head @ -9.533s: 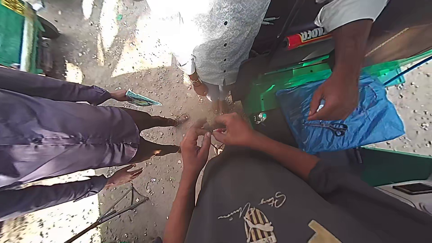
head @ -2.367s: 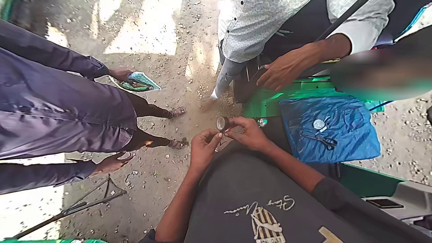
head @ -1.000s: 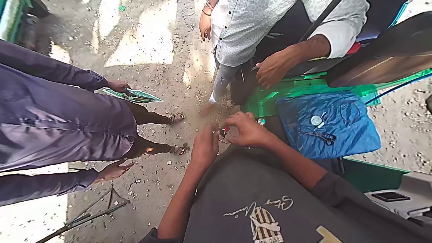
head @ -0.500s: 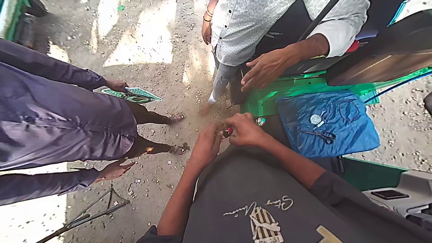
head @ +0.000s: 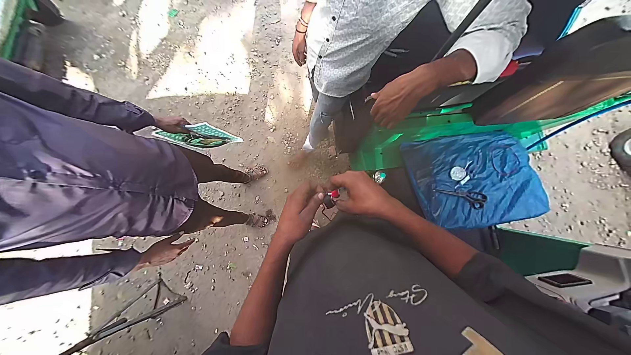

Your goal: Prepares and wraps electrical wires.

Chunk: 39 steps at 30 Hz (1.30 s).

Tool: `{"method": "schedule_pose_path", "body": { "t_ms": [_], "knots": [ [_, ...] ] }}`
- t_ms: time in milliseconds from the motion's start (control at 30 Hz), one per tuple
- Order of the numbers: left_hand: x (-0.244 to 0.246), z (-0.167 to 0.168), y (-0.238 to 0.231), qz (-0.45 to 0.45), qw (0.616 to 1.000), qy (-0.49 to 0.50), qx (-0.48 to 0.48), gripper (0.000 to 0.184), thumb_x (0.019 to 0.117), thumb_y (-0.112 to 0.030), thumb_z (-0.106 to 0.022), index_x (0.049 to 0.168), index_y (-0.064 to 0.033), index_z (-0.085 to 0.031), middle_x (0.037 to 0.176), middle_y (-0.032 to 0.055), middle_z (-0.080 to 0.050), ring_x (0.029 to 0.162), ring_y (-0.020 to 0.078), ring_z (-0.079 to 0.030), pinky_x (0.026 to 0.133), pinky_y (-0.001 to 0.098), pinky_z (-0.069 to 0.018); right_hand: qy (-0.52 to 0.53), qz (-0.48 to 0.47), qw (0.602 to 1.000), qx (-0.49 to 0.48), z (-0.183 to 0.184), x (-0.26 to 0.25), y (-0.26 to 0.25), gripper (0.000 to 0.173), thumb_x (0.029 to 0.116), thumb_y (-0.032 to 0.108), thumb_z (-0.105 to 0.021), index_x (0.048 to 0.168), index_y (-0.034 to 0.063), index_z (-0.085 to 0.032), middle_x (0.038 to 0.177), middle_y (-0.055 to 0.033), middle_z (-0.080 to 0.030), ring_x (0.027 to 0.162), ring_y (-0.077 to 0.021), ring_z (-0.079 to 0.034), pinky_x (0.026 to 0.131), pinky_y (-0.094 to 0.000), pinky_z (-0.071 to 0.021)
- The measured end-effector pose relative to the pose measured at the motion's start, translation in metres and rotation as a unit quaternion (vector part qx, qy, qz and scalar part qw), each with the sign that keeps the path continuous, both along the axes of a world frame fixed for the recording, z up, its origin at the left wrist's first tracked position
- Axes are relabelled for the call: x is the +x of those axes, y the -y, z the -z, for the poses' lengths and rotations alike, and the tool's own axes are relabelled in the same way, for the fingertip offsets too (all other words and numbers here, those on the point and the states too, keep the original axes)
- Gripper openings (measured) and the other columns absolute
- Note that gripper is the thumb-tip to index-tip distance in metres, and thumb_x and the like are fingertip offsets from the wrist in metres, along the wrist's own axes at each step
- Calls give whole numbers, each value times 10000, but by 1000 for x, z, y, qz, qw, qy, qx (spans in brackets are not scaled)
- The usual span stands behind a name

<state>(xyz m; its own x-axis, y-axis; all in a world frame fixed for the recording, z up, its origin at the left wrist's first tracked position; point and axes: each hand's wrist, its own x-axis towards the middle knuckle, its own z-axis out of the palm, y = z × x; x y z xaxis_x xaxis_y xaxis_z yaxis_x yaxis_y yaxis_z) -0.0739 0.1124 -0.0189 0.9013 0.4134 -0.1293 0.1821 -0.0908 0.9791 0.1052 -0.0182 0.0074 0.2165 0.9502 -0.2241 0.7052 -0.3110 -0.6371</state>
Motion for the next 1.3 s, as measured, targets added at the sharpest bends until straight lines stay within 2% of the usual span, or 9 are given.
{"method": "schedule_pose_path", "body": {
  "t_ms": [133, 300, 333, 400, 500, 667, 933, 1200, 1300],
  "knots": [
    [-1, 2, 1, -72, 996, -20, -40, 151, 1063, -112, -482, 1085, -46, -615, 1132, 95, -743, 995, 248, -735, 907, 460, -614, 71, 31, 993, 92, 15, -8, 6, 326, 843, 301, -762, 1153, 211, -717, 1115, -9, -687, 1109, -222, -621, 908, -445, -539],
    [-3, 5, 6, -125, 989, 2, -82, 162, 1064, -91, -477, 1092, 2, -606, 1118, 158, -734, 991, 307, -740, 919, 500, -621, -1, 128, 977, 172, 21, -18, 21, 455, 847, 281, -789, 1280, 191, -680, 1411, -16, -573, 1327, -209, -514, 1090, -449, -473],
    [-2, 6, 7, -138, 987, 9, -87, 167, 1064, -91, -482, 1104, 13, -607, 1094, 170, -732, 974, 315, -743, 913, 509, -623, 14, 154, 969, 195, 20, -21, 25, 421, 859, 274, -779, 1261, 185, -691, 1407, -23, -569, 1310, -210, -521, 1066, -444, -487],
    [-3, 8, 8, -160, 981, 21, -105, 172, 1064, -92, -487, 1127, 28, -593, 1053, 189, -722, 949, 324, -742, 900, 523, -624, 6, 198, 958, 207, 19, -25, 32, 272, 887, 292, -775, 1129, 171, -739, 1152, 18, -677, 1060, -127, -635, 874, -353, -568],
    [-1, 7, 13, -175, 974, 30, -143, 172, 1066, -77, -482, 1148, 42, -574, 1054, 208, -712, 953, 332, -737, 906, 529, -619, -195, 218, 945, 144, 21, -28, 33, 166, 935, 269, -759, 1049, 148, -753, 869, 52, -745, 751, -64, -704, 675, -285, -622],
    [3, 2, 18, -187, 959, 44, -209, 158, 1072, -52, -455, 1111, 55, -565, 1040, 224, -703, 950, 334, -734, 909, 520, -614, -342, 243, 899, 124, 31, -30, 28, 116, 959, 175, -728, 1030, 87, -751, 874, -33, -756, 757, -160, -729, 725, -357, -639],
    [2, -2, 20, -210, 917, 3, -339, 163, 1075, -42, -431, 1124, 72, -537, 1078, 264, -696, 958, 357, -734, 906, 511, -611, -394, 251, 876, 120, 29, -31, 27, 76, 956, 72, -677, 995, 11, -698, 822, -102, -720, 716, -197, -705, 687, -350, -618],
    [0, -8, 21, -207, 878, 6, -432, 156, 1080, -47, -409, 1103, 48, -531, 1087, 273, -700, 986, 379, -733, 934, 520, -597, -395, 282, 866, 120, 28, -35, 23, 68, 956, 54, -657, 1006, 9, -666, 793, -106, -698, 662, -192, -684, 609, -337, -596],
    [-1, -7, 22, -201, 869, 2, -453, 212, 1083, -75, -413, 1158, 69, -549, 1153, 293, -677, 1044, 393, -708, 963, 542, -574, -306, 293, 898, 117, 32, -36, 21, 66, 923, 112, -674, 977, 93, -708, 777, -32, -693, 649, -146, -655, 601, -329, -571]
  ]
}}
